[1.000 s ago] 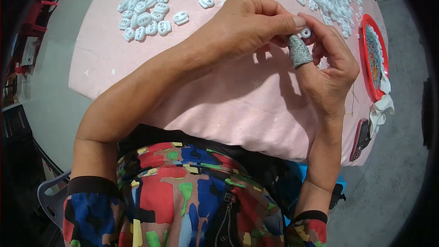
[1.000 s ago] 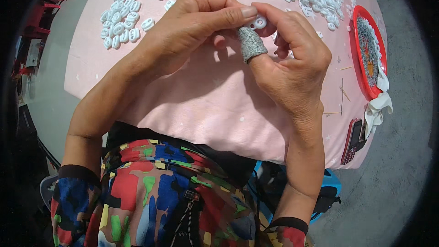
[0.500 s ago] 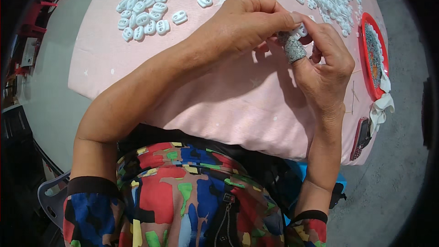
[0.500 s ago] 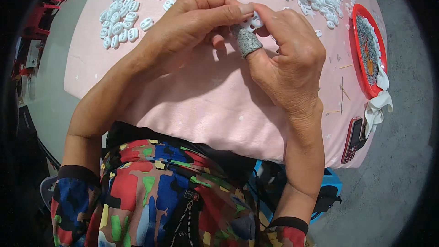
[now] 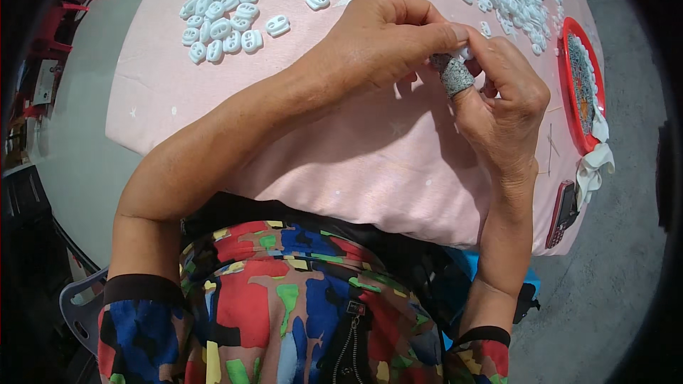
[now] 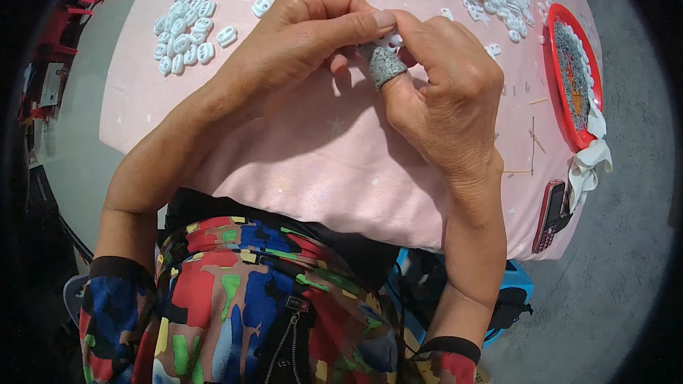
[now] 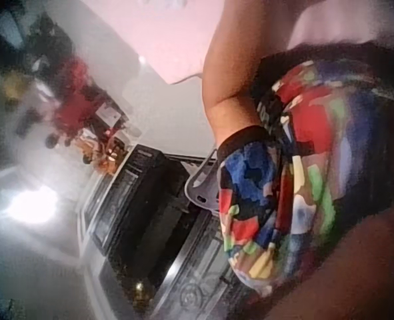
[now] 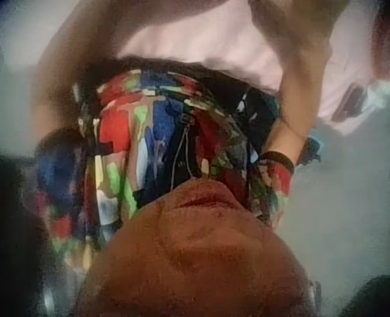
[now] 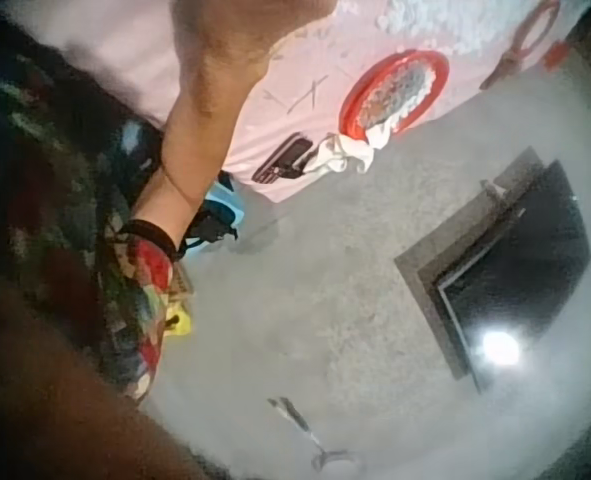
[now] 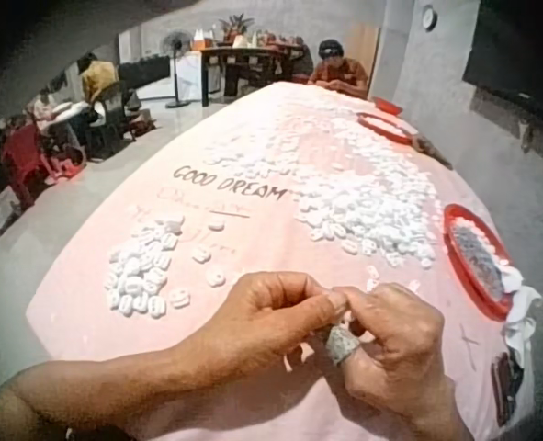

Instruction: Stringing small white plastic components together using a needle and wire at a manufacturing workstation.

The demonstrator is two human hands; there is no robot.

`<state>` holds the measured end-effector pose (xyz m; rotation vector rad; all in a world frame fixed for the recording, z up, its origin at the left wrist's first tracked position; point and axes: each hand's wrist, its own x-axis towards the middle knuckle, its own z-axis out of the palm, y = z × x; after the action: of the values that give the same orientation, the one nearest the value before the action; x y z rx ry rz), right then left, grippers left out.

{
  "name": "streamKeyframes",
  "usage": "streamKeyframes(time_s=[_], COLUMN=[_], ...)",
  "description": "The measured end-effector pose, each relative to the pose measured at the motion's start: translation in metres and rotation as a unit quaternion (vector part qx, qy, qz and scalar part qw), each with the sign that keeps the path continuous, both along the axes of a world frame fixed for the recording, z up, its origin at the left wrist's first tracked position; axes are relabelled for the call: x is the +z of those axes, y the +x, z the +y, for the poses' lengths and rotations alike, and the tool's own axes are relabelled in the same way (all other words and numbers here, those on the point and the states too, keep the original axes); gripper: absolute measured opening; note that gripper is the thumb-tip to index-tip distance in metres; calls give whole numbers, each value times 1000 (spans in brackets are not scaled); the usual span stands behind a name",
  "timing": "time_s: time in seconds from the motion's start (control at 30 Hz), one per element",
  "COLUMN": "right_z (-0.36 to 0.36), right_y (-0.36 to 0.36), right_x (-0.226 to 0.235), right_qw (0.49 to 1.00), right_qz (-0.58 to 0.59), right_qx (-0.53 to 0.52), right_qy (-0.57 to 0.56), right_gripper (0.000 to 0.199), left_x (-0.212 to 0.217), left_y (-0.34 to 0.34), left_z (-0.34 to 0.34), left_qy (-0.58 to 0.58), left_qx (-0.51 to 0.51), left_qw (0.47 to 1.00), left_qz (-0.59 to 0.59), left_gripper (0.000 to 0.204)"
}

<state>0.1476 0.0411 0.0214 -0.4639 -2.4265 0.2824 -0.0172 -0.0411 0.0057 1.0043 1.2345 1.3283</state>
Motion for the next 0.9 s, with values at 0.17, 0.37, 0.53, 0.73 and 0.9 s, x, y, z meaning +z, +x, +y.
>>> streamKeyframes(time_s=[0.17, 0.37, 0.53, 0.73, 0.9], right_z=[-2, -2, -4, -5, -5], right_y=[-4, -4, -4, -1, -2], right_x=[1, -1, 1, 3, 3], right_qw=[1000, 999, 999, 999, 999], right_qz=[16, 33, 39, 32, 33], right_qx=[-5, -5, -2, -9, -6], right_qy=[-13, -8, -25, -19, -18], right_gripper=[28, 27, 25, 23, 24], left_x=[1, 2, 0, 3, 3], left_y=[3, 2, 1, 4, 3], left_z=[-1, 0, 0, 1, 0], left_qy=[0, 2, 11, 6, 2], left_qx=[5, 4, -6, -8, 0], left_qw=[1000, 1000, 1000, 1000, 1000], left_qz=[-6, 1, -8, -25, -27], left_gripper=[25, 25, 25, 24, 24])
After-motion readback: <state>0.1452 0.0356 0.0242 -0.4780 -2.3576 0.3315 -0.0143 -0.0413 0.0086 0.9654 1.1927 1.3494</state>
